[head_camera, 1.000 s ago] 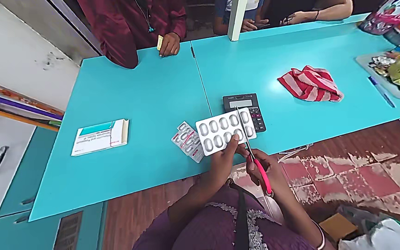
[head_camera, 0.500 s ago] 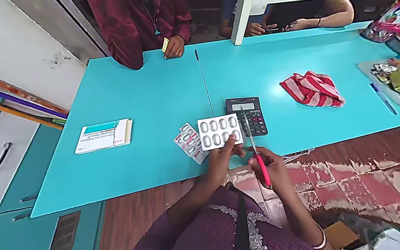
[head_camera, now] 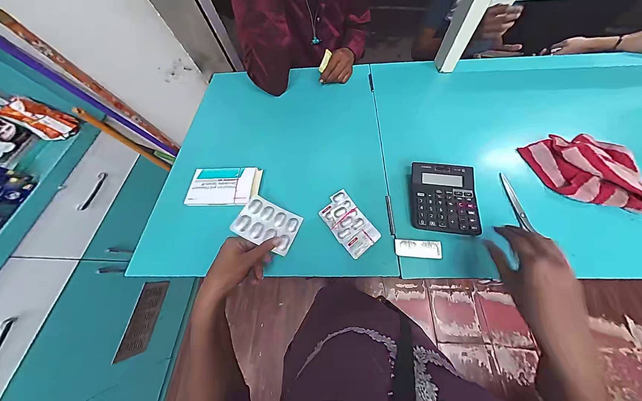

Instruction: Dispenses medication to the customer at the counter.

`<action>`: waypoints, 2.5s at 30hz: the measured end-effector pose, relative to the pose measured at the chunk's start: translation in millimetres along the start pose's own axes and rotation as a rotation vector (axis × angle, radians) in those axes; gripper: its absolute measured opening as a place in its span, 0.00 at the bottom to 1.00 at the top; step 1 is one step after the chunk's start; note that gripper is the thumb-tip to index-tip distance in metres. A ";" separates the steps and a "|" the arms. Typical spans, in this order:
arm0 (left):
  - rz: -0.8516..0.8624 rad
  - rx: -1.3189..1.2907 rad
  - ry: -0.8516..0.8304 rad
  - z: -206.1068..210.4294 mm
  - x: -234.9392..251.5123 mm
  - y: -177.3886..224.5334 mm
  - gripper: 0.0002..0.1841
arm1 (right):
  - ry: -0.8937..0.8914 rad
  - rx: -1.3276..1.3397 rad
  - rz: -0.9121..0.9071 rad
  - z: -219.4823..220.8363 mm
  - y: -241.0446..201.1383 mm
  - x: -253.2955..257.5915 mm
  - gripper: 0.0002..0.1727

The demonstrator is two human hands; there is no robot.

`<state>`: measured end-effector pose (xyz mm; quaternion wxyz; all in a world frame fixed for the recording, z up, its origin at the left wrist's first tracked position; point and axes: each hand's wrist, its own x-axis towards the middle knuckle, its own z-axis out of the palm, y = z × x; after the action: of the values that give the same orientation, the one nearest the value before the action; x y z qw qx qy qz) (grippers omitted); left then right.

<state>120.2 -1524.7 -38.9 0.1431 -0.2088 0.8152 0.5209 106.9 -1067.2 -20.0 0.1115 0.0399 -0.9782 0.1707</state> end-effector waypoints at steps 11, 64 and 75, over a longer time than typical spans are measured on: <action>0.809 0.431 0.397 98.7 4.0 32.4 0.12 | 0.272 0.011 -0.864 69.6 -59.4 69.3 0.12; 0.986 0.696 0.210 122.0 16.0 4.3 0.33 | -0.389 -0.066 -0.591 108.4 -142.0 218.5 0.28; 1.070 0.599 0.234 105.6 26.5 -21.0 0.30 | 0.164 0.168 0.179 57.7 4.4 30.7 0.44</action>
<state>109.0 -1441.5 -111.5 -0.1754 0.2220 0.9278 0.2431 64.8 -1084.1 -67.2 0.1717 -0.0521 -0.9477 0.2641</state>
